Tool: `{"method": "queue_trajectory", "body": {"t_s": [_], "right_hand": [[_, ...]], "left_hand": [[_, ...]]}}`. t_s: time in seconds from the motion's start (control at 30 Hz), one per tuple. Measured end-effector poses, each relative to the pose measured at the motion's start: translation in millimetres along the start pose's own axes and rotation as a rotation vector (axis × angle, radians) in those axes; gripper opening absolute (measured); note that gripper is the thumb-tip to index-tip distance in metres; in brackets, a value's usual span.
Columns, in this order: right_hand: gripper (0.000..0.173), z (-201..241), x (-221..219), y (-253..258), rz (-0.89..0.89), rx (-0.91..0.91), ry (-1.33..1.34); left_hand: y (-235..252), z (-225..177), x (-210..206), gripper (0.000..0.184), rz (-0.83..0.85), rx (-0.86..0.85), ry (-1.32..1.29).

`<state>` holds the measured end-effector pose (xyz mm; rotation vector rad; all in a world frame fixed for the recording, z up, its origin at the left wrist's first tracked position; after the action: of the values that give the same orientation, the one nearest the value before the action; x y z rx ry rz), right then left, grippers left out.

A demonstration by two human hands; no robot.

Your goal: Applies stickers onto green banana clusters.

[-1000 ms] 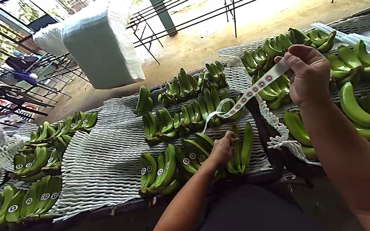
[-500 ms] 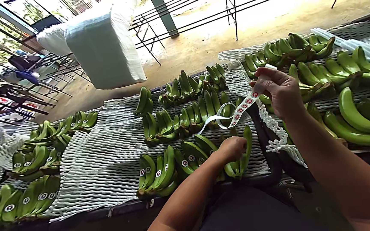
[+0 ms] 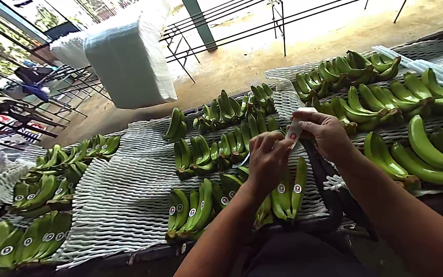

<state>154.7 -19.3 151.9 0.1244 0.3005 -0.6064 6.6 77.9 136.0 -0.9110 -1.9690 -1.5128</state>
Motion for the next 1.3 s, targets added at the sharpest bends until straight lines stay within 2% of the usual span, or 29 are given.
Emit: {"method": "queue_trajectory", "body": {"t_s": [0.1,0.2,0.3,0.4,0.47,0.6,0.67,0.73,0.8,0.97,1.1,1.2,1.3], "right_hand": [[0.026,-2.9,-22.7,-2.2,0.053,-0.075,0.033],[0.026,-6.0,-38.2,-5.6,0.026,-0.139,0.129],[0.023,-11.9,-41.9,-6.4,-0.019,-0.177,0.181],[0.024,-16.1,-47.3,-8.8,0.014,-0.172,0.126],[0.026,-17.0,-53.4,-11.8,0.03,-0.163,0.087],[0.027,-17.6,-61.2,-12.4,-0.012,-0.171,0.139],[0.026,-18.3,-63.0,-11.2,-0.057,-0.177,0.142],[0.041,-20.8,-64.0,-9.8,-0.103,-0.17,0.112],[0.048,-24.7,-64.1,-8.4,-0.128,-0.144,0.113],[0.024,-25.6,-75.9,-10.4,-0.156,-0.148,0.155],[0.022,-26.2,-84.4,-12.7,-0.141,-0.195,0.178],[0.023,-26.5,-80.0,-8.9,-0.142,-0.211,0.137],[0.027,-9.5,-31.1,7.4,-0.268,-0.035,-0.087]], "left_hand": [[13.2,12.2,15.7,0.012,0.082,-0.058,0.169],[8.5,20.8,23.1,0.009,0.072,-0.151,0.269],[0.1,27.2,26.7,0.012,0.051,-0.149,0.152],[0.0,34.1,34.0,0.018,0.17,-0.042,0.051],[0.5,37.8,37.7,0.012,0.211,-0.044,0.067],[-4.3,43.0,43.5,0.014,0.145,-0.149,0.104],[-8.0,46.2,45.4,0.016,0.096,-0.171,0.014],[-10.4,48.8,49.1,0.015,0.081,-0.127,-0.119],[-11.2,52.5,52.0,0.011,0.112,-0.117,-0.135],[-13.0,51.7,50.7,0.02,0.15,-0.197,0.012],[-12.1,50.6,48.5,0.021,0.135,-0.225,0.053],[-10.7,52.3,47.3,0.014,0.106,-0.261,0.005],[-4.6,61.6,49.3,0.009,0.065,-0.123,-0.235]]}}
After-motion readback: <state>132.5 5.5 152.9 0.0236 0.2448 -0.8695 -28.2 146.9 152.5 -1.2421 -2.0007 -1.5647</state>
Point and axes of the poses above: each hand's wrist, its own y-axis towards the middle knuckle, its own x-axis out of the back of the hand, z = x × y, the point moved 1 cm from there along y, towards the middle knuckle, and after that the axes turned 8 degrees about z, right-handed, at the moved point
